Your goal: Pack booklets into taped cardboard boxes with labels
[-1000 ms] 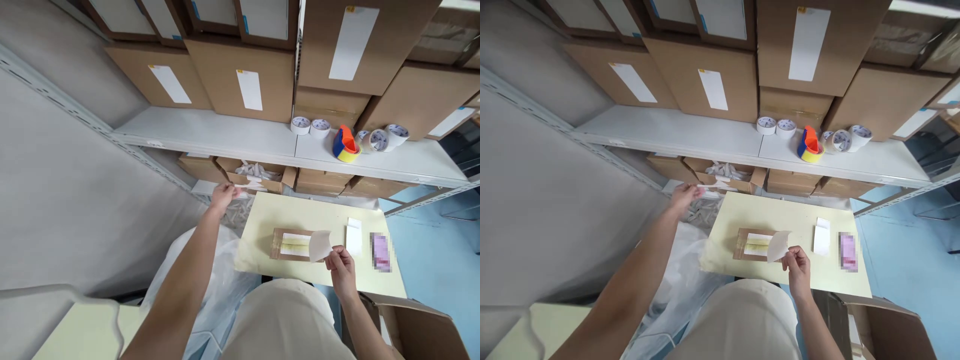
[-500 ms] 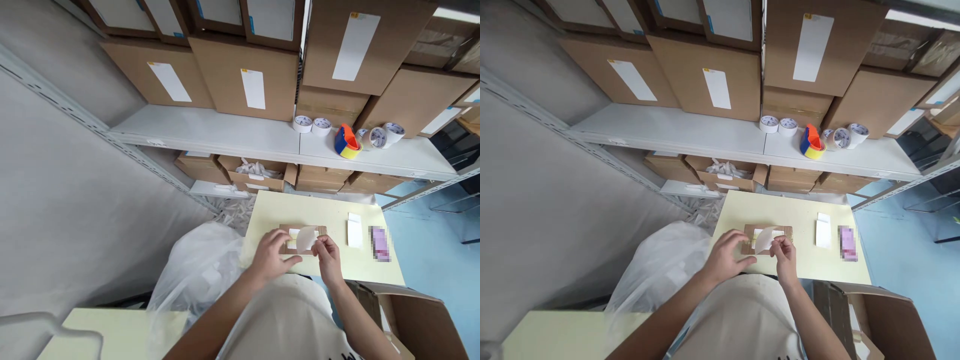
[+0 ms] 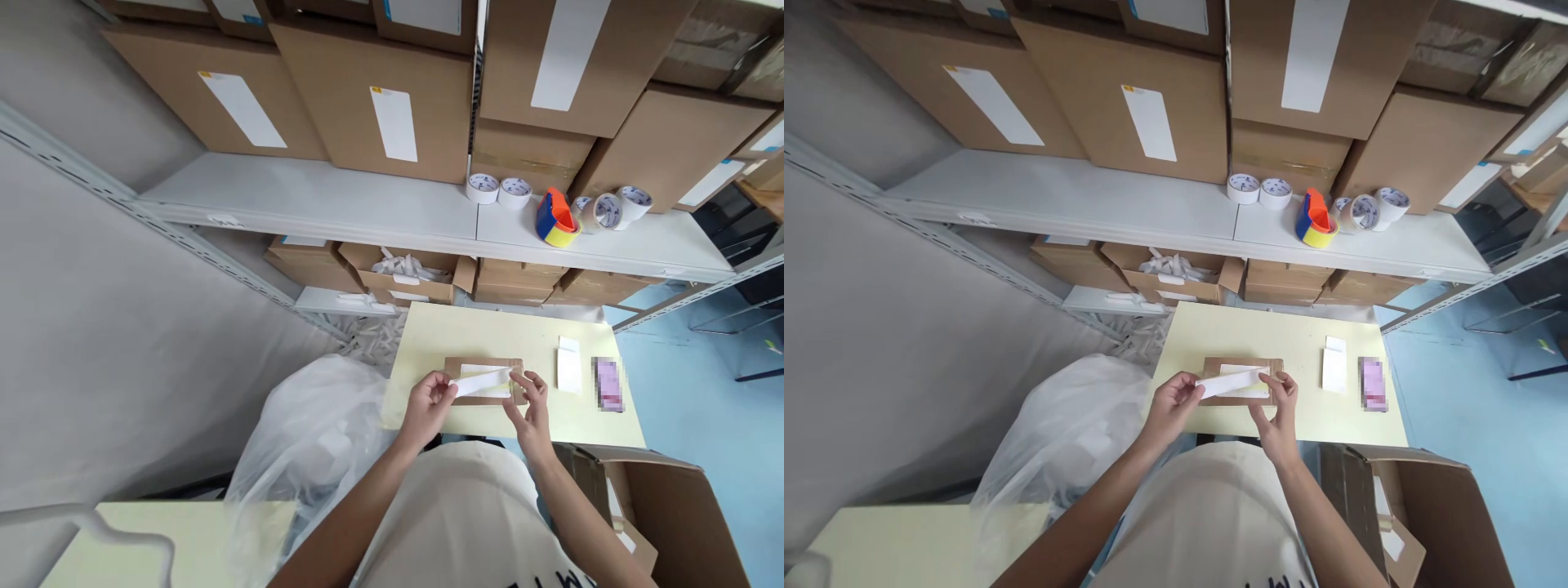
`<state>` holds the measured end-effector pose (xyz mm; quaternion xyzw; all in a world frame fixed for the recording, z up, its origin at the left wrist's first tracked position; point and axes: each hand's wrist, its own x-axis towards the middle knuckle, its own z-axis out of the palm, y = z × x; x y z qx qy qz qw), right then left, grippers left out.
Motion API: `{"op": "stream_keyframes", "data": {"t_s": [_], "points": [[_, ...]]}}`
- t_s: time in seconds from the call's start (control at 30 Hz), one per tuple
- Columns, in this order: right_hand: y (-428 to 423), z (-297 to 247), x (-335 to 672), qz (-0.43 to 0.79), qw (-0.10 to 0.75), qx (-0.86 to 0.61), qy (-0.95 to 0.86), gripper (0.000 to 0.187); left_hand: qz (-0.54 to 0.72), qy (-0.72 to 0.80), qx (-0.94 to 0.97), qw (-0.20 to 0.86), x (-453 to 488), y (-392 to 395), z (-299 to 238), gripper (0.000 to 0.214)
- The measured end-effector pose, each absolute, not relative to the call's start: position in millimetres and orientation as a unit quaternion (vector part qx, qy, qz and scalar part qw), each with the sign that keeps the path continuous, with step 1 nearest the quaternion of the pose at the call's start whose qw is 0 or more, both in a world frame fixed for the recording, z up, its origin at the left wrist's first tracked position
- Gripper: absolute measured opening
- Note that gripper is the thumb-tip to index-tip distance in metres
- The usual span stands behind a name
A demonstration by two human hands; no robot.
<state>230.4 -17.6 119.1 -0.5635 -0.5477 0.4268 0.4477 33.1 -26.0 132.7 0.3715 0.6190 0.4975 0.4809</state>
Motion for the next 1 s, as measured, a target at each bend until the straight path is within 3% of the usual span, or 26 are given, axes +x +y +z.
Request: {"op": "stream_keyframes", "data": {"t_s": [0.23, 0.6, 0.8, 1.0], "points": [[-7, 104, 256, 0.549, 0.388, -0.567, -0.476, 0.029, 0.433, 0.625, 0.303, 0.575, 41, -30, 117, 0.029], [-7, 55, 266, 0.54, 0.306, -0.642, -0.451, 0.041, 0.243, 0.765, 0.391, 0.45, 52, -30, 65, 0.029], [26, 44, 264, 0.541, 0.273, -0.631, -0.484, 0.044, 0.2, 0.772, 0.344, 0.495, 54, 3, 58, 0.025], [40, 44, 263, 0.501, 0.231, -0.638, -0.537, 0.042, 0.168, 0.795, 0.367, 0.453, 55, 16, 56, 0.03]]}}
